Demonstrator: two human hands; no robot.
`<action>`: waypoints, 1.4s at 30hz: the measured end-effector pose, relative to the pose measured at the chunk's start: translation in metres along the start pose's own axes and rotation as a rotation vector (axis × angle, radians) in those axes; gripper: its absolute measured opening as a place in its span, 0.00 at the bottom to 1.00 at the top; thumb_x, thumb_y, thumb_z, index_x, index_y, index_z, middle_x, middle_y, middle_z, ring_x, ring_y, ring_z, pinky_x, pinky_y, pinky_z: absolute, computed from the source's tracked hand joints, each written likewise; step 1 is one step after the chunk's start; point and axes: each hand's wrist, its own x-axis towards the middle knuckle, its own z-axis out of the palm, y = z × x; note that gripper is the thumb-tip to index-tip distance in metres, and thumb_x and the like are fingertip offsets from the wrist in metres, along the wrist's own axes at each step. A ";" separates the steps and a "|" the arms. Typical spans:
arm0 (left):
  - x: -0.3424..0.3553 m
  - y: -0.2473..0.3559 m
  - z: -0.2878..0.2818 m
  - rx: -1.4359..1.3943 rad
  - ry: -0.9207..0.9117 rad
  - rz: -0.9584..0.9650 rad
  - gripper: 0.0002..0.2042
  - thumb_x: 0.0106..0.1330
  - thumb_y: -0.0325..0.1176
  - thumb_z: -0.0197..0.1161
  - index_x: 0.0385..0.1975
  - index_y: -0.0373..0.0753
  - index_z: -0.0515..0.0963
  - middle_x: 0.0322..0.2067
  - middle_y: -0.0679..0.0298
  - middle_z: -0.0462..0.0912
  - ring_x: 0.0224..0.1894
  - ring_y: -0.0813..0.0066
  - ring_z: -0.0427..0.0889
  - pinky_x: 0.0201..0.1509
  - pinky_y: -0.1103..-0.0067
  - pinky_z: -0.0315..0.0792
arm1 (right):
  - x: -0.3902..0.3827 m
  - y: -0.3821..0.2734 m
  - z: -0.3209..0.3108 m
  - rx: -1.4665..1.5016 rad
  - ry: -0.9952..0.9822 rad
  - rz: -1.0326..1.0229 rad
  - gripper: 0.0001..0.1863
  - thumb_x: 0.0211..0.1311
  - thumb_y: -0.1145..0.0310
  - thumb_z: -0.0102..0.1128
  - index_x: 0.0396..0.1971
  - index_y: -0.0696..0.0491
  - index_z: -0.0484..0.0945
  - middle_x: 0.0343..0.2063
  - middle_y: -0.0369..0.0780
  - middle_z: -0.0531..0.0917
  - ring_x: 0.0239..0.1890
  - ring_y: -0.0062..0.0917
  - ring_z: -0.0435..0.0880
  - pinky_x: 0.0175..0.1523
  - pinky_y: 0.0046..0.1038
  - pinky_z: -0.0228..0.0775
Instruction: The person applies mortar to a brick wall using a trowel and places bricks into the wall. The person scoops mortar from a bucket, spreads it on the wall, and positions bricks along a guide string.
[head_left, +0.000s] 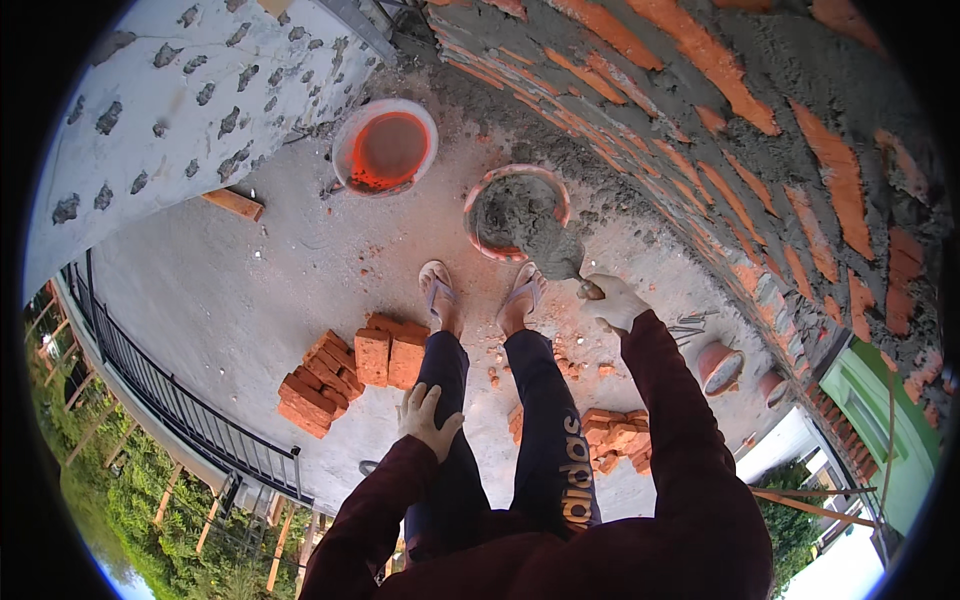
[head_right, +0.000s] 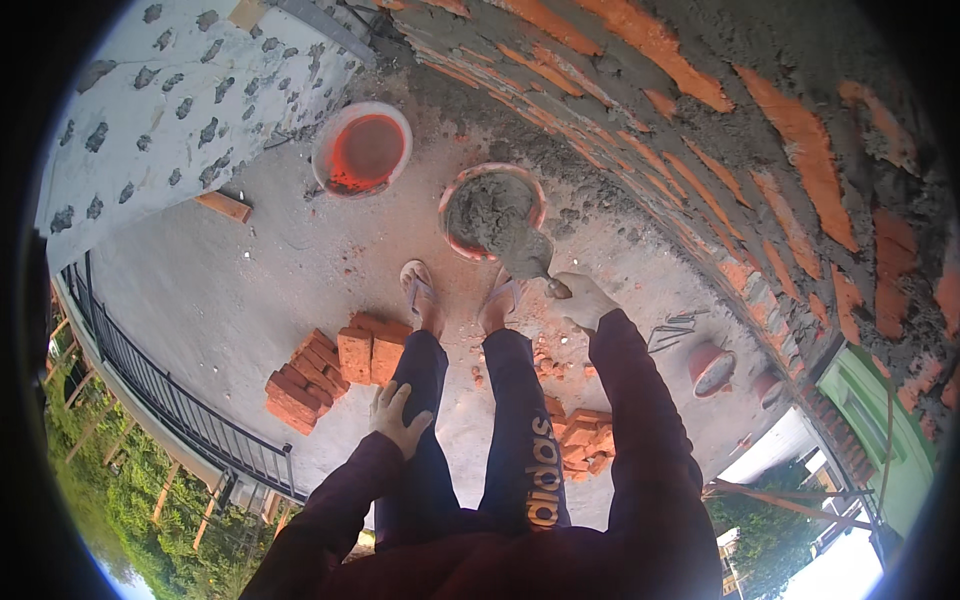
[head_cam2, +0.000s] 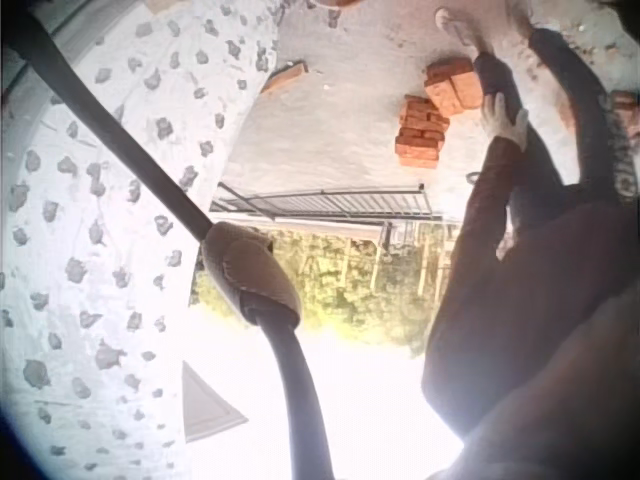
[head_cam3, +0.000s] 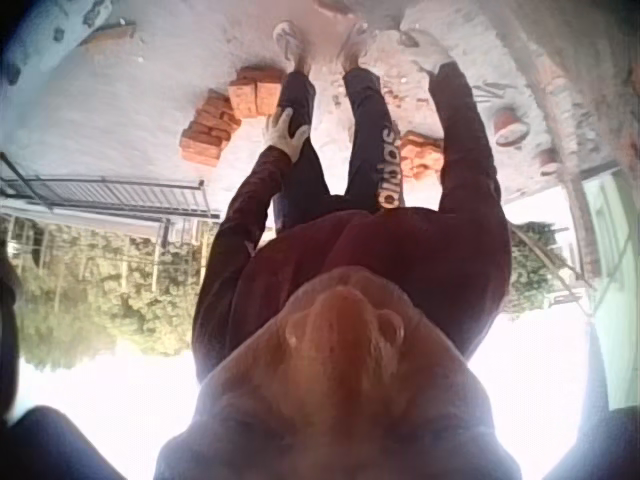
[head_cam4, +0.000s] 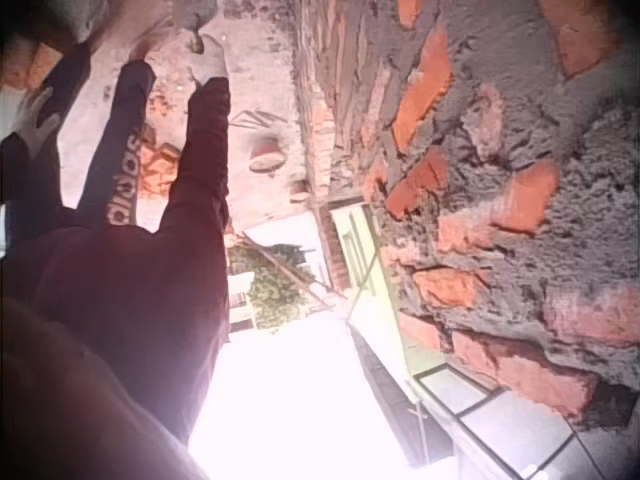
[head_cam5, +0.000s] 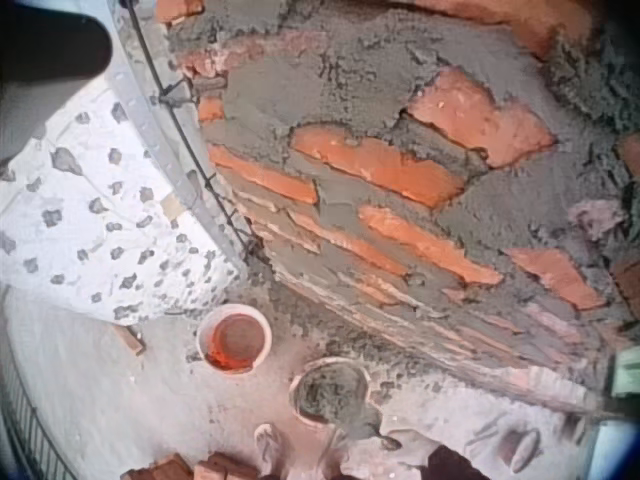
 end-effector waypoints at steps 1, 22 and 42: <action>0.001 0.003 -0.009 -0.045 0.057 0.011 0.37 0.67 0.51 0.66 0.71 0.35 0.67 0.72 0.43 0.61 0.76 0.41 0.56 0.79 0.56 0.53 | -0.043 -0.019 0.001 -0.020 -0.015 -0.034 0.13 0.55 0.75 0.67 0.40 0.56 0.75 0.24 0.31 0.70 0.17 0.15 0.69 0.21 0.24 0.59; -0.220 0.125 -0.663 0.002 2.330 0.707 0.38 0.75 0.52 0.60 0.74 0.30 0.59 0.75 0.43 0.50 0.79 0.49 0.51 0.77 0.54 0.56 | -0.544 -0.488 0.086 -0.960 0.899 -0.864 0.14 0.63 0.68 0.64 0.39 0.62 0.73 0.26 0.46 0.82 0.24 0.33 0.86 0.30 0.33 0.77; -0.150 0.088 -0.696 -0.542 2.025 0.776 0.48 0.67 0.48 0.72 0.76 0.35 0.46 0.67 0.43 0.63 0.58 0.52 0.78 0.46 0.58 0.84 | -0.374 -0.474 0.199 0.659 0.491 -1.075 0.25 0.80 0.55 0.50 0.58 0.63 0.71 0.29 0.41 0.80 0.16 0.23 0.76 0.21 0.24 0.71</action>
